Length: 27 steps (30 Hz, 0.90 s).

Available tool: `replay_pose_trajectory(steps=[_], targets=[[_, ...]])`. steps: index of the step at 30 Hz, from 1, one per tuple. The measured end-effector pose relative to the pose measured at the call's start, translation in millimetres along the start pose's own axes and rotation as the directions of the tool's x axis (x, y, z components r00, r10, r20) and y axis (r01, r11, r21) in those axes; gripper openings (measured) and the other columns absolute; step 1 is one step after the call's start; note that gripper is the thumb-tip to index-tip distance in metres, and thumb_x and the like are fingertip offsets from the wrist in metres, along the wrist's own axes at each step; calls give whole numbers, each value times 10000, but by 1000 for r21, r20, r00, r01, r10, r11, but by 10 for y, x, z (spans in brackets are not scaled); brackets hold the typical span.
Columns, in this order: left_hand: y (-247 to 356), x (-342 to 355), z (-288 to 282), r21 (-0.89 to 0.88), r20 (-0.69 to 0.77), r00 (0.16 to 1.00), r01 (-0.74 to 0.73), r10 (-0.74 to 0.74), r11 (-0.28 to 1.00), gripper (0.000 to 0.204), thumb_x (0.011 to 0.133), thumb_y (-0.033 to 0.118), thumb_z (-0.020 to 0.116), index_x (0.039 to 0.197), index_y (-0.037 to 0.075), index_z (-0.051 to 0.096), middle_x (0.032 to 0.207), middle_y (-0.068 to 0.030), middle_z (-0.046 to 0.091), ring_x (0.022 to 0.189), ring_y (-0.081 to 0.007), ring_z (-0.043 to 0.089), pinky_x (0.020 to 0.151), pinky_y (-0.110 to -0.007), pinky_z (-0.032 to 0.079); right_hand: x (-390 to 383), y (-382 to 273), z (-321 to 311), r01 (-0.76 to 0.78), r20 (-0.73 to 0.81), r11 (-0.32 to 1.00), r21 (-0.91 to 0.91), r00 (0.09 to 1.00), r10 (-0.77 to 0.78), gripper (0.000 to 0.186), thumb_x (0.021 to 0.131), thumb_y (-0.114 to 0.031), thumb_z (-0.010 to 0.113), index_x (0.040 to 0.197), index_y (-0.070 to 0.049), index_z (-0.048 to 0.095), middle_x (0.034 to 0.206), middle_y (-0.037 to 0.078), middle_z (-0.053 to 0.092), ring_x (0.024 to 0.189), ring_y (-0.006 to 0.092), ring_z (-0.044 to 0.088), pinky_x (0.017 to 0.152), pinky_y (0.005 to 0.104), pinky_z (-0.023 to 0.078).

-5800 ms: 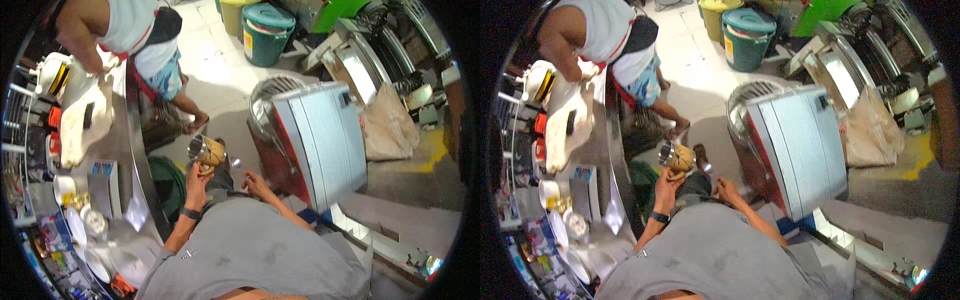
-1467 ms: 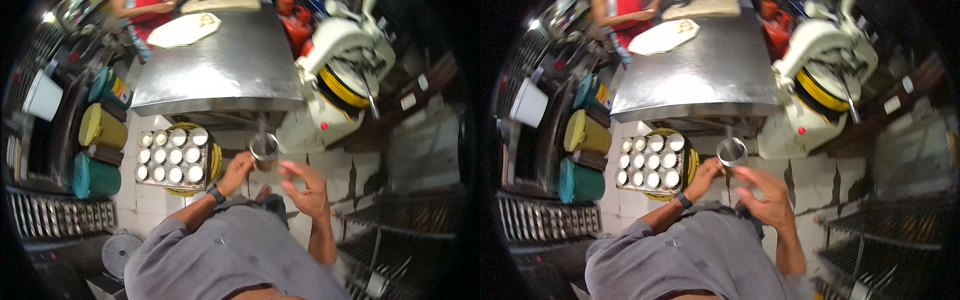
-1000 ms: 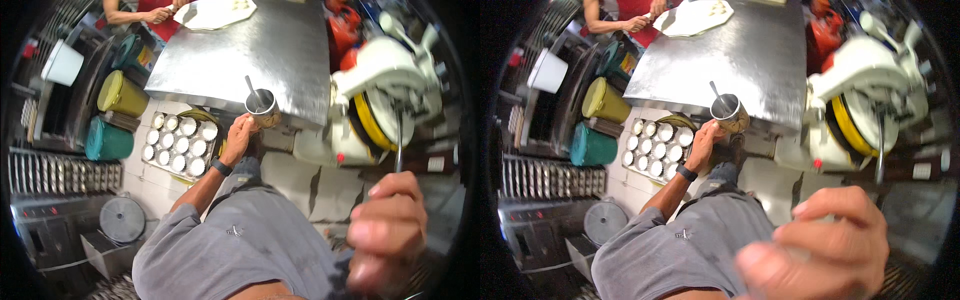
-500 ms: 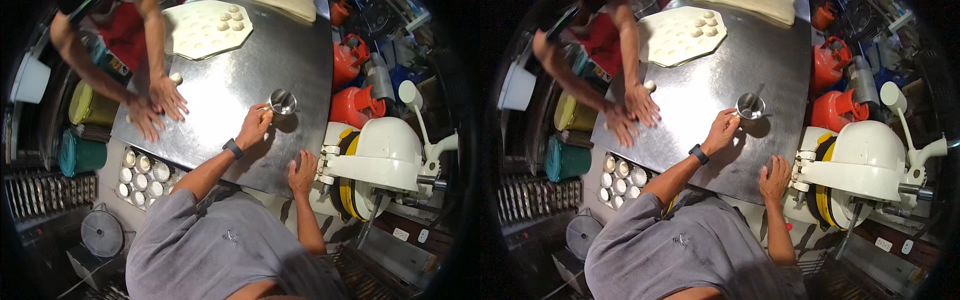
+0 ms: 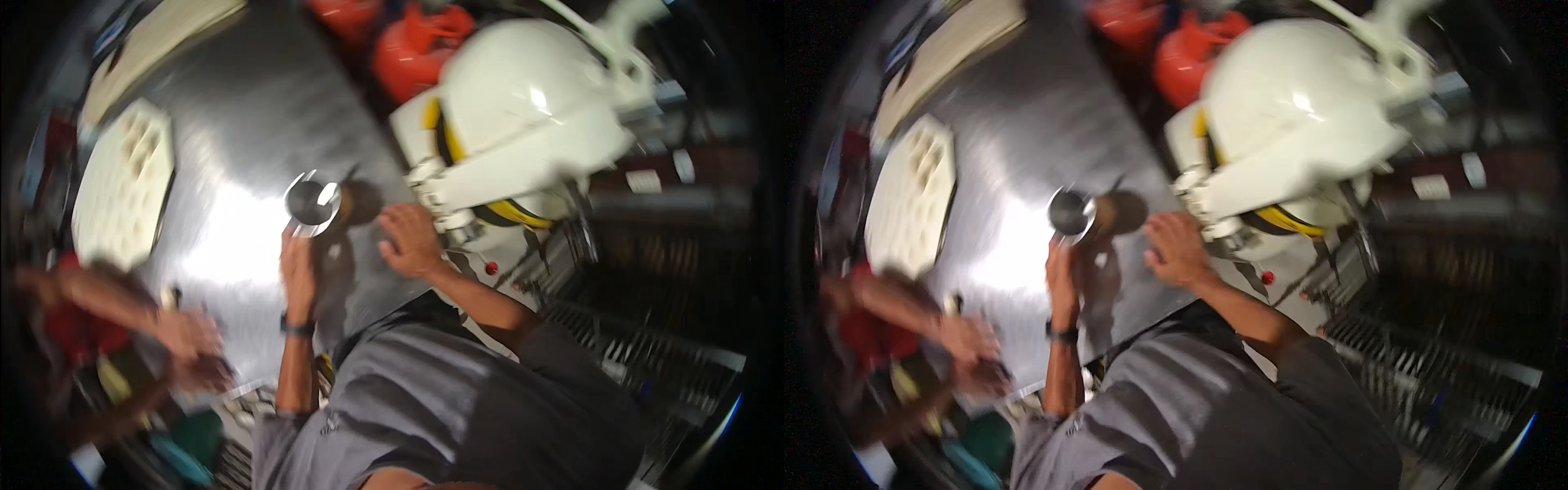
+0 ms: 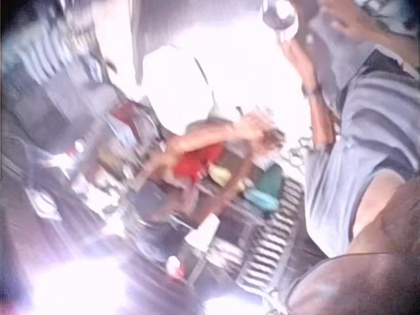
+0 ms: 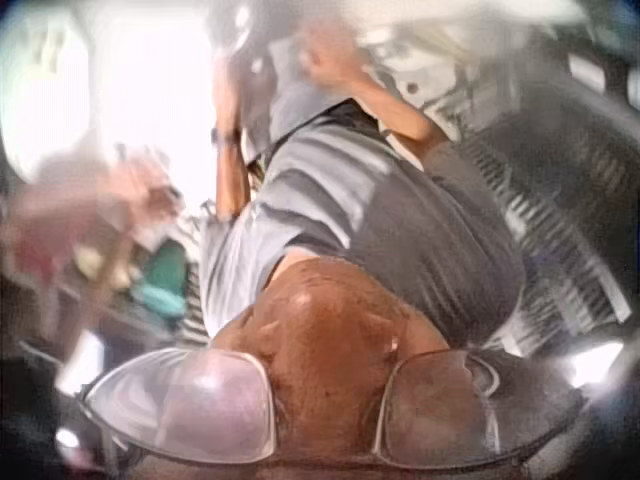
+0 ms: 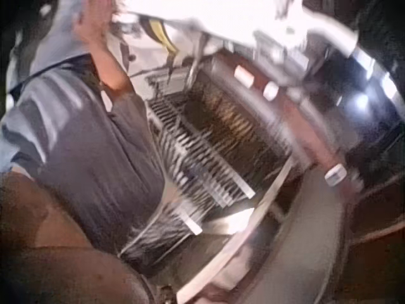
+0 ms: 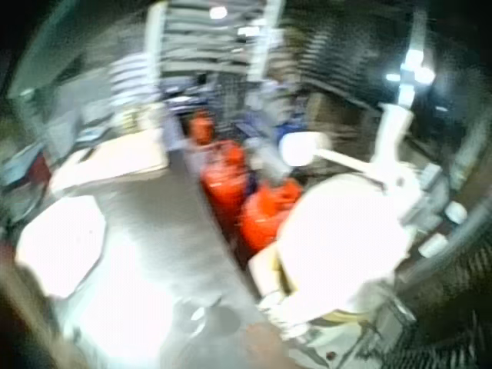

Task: The person opens a small dishwasher unit to retrieve a metal cup, walks through a bakery to a storage area, opens a lid on a container to retrieve a blue packet, and prepares to seal the packet using a heat sealer.

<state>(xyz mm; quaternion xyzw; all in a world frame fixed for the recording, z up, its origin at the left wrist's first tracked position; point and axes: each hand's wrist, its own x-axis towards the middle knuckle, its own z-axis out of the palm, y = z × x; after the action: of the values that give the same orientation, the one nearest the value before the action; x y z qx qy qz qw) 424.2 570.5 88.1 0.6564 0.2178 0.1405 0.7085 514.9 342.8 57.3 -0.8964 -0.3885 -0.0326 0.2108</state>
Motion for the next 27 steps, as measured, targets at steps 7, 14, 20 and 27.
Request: replay_pose_trajectory(steps=[7,14,20,27], targets=[[147,-844,156,-29,557,819,188,-140,982,501,1007,331,489,1335,-48,506,1258,-82,586,1126,-154,538,1004,-301,386,-320,148,-89,-16,-152,997,77,988,28,462,860,-234,625,1272,-43,540,1346,153,484,1331,333,392,1143,463,284],[699,-1730,1935,142,836,544,-88,-72,986,343,962,233,541,1096,-67,638,1285,-132,538,1125,-213,529,914,-339,440,-2190,-64,-173,92,-151,224,970,953,264,453,912,-326,617,1277,-71,534,1289,79,557,1258,221,485,1106,367,334],[116,-2806,3458,216,935,255,146,-248,965,235,973,113,543,1094,-69,631,1368,-116,482,1144,-160,522,894,-279,441,-4790,621,-700,-538,445,170,825,806,391,447,904,-425,649,1209,-99,625,1146,78,659,1070,223,609,955,370,466],[-112,-3363,5263,197,978,-47,-93,-202,976,156,965,81,538,956,-51,620,1024,-118,592,825,-124,573,688,-283,462,-5816,1386,-1662,-699,630,39,714,665,401,454,950,-336,603,1333,-93,582,1291,112,619,1212,239,560,1064,359,404]])
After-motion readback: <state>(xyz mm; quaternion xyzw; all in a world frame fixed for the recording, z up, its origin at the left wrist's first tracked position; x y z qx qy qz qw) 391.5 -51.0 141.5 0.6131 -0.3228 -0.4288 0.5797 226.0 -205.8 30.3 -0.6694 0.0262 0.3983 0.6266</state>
